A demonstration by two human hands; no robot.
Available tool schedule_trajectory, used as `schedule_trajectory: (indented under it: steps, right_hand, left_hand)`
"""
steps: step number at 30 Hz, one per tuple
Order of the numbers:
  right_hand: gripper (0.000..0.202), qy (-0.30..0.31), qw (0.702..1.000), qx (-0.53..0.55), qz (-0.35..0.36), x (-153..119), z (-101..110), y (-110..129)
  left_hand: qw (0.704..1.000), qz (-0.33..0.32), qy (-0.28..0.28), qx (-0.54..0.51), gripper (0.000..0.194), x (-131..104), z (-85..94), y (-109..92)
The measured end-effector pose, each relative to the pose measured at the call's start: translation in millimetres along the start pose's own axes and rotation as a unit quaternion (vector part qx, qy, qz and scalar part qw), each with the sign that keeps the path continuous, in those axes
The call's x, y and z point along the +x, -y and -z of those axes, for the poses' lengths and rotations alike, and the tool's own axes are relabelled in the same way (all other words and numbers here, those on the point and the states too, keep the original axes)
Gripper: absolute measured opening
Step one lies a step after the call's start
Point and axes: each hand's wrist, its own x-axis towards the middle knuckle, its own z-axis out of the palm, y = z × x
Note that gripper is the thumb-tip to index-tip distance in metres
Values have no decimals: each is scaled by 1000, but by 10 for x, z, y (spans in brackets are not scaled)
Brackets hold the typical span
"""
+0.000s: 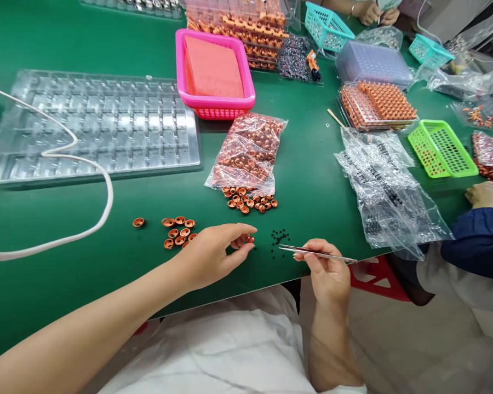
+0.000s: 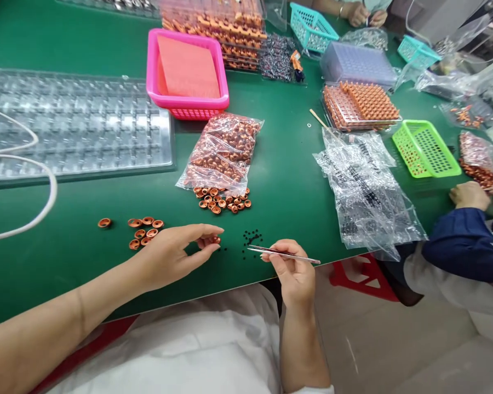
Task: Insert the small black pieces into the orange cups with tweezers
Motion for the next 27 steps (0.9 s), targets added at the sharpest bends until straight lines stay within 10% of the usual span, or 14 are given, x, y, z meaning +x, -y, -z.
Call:
schedule_trajectory:
  steps: [9, 27]
  right_hand:
    - [26, 102, 972, -181, 113, 23, 312, 153]
    - [38, 183, 939, -242, 164, 156, 256, 285]
  left_hand:
    - [992, 46, 51, -108, 30, 46, 74, 41]
    - [928, 191, 125, -296, 40, 59, 92, 41]
